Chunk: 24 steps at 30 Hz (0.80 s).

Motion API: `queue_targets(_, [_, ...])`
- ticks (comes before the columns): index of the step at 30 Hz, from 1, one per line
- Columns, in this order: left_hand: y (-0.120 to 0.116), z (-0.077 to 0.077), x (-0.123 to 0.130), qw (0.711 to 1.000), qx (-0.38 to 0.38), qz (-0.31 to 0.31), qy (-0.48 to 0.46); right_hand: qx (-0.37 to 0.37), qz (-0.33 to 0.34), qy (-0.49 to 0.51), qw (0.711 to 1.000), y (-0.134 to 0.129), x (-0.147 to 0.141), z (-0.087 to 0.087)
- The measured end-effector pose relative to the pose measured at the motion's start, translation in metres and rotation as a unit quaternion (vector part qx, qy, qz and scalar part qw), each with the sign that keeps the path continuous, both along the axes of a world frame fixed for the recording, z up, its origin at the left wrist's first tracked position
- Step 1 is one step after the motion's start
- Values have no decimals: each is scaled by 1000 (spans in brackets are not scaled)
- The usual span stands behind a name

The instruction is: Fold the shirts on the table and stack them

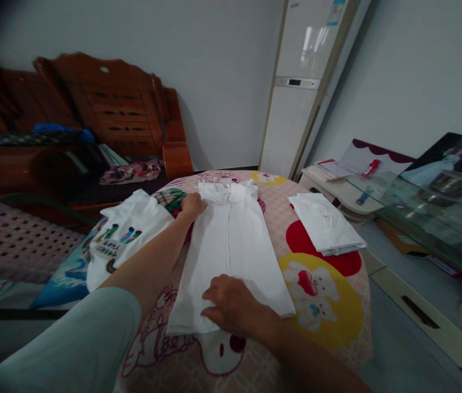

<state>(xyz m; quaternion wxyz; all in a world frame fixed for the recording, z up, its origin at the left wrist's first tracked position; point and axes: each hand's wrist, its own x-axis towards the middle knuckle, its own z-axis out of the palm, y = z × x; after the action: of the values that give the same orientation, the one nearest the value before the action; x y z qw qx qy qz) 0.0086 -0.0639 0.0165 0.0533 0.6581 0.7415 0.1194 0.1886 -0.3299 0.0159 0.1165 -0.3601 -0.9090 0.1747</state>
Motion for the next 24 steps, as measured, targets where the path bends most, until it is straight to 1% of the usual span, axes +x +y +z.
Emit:
queue_targets(2, [2, 0, 3, 999, 1, -7, 36, 21, 49, -27, 998, -8, -8, -2])
queue_targets(4, [4, -1, 6, 998, 6, -17, 57, 60, 76, -56, 994, -15, -17, -7])
queue_targets(6, [5, -2, 6, 998, 7, -19, 55, 96, 96, -72, 988, -19, -24, -11])
queue_targets(8, [5, -3, 4, 999, 7, -7, 41, 117, 112, -75, 984, -19, -28, -13])
queue_targets(11, [6, -4, 0, 1000, 9, 16, 7, 120, 111, -74, 984, -18, -31, -13])
queue_targets(13, [7, -3, -3, 1000, 7, 15, -4, 123, 106, -75, 984, -17, -34, -13])
queue_targets(18, [7, 1, -1, 1000, -2, -9, 26, 137, 130, -102, 977, -18, -42, -15])
queue_targets(24, [8, 0, 2, 1000, 0, 15, 24, 143, 117, -91, 979, -23, -42, -12])
